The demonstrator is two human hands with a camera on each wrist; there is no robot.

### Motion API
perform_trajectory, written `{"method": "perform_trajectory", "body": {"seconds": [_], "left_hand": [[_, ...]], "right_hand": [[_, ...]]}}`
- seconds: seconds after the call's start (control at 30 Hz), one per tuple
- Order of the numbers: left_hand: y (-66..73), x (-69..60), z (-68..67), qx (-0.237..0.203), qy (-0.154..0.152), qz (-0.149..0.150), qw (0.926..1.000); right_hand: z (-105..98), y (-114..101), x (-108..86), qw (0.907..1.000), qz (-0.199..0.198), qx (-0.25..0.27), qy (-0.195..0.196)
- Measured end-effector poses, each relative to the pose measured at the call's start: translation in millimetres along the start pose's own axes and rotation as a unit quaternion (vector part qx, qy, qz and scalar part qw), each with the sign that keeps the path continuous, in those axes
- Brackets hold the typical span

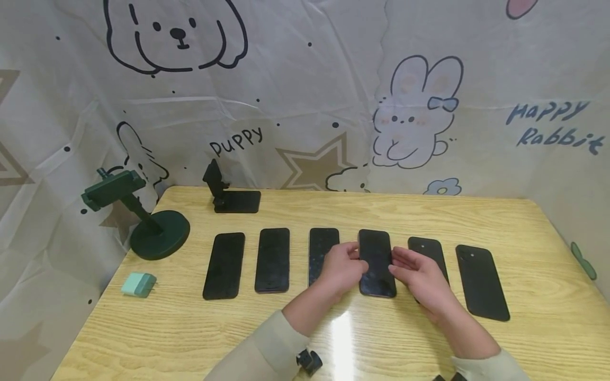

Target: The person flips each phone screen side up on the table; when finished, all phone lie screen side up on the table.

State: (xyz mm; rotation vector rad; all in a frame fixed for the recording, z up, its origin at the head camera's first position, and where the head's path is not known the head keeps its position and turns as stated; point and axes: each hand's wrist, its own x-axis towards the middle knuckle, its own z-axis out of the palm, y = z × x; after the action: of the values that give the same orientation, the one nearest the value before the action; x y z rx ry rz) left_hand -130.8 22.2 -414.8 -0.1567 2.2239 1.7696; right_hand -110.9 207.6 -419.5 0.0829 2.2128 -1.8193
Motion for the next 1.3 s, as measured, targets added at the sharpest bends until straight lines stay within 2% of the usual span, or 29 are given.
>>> {"method": "perform_trajectory", "body": {"seconds": [0.3, 0.43, 0.57, 0.63, 0.77, 0.87, 0.97, 1.1, 1.3], "left_hand": [[1.5, -0.4, -0.1, 0.023, 0.008, 0.004, 0.9997], [3.8, -1.7, 1.5, 0.026, 0.013, 0.025, 0.9992], [10.1, -3.7, 12.9, 0.022, 0.013, 0.056, 0.9981], [14.1, -4.3, 22.3, 0.02, 0.008, 0.057, 0.9981], [22.2, -5.5, 43.4, 0.019, -0.015, 0.03, 0.9993], [27.2, -5.0, 59.8, 0.029, -0.03, -0.002, 0.9991], [30.4, -3.3, 75.9, 0.059, -0.035, -0.021, 0.9974], [33.8, -0.7, 93.3, 0.082, -0.023, -0.041, 0.9955], [37.9, -0.7, 109.5, 0.048, 0.018, -0.066, 0.9965]], "right_hand": [[-2.4, -1.0, -1.6, 0.9994, -0.005, -0.035, 0.0], [-12.2, -1.4, -7.5, 0.9966, -0.019, -0.078, 0.017], [-31.5, 0.9, -15.7, 0.9904, -0.029, -0.128, 0.043], [-42.9, 2.7, -19.6, 0.9862, -0.026, -0.154, 0.056], [-64.1, 6.4, -25.4, 0.9786, -0.02, -0.191, 0.074], [-75.8, 9.6, -26.3, 0.9764, -0.013, -0.205, 0.067], [-82.2, 12.9, -25.0, 0.9749, -0.003, -0.217, 0.05], [-83.7, 14.8, -22.3, 0.9736, -0.001, -0.225, 0.038], [-84.9, 12.3, -18.0, 0.9808, -0.005, -0.191, 0.036]]}}
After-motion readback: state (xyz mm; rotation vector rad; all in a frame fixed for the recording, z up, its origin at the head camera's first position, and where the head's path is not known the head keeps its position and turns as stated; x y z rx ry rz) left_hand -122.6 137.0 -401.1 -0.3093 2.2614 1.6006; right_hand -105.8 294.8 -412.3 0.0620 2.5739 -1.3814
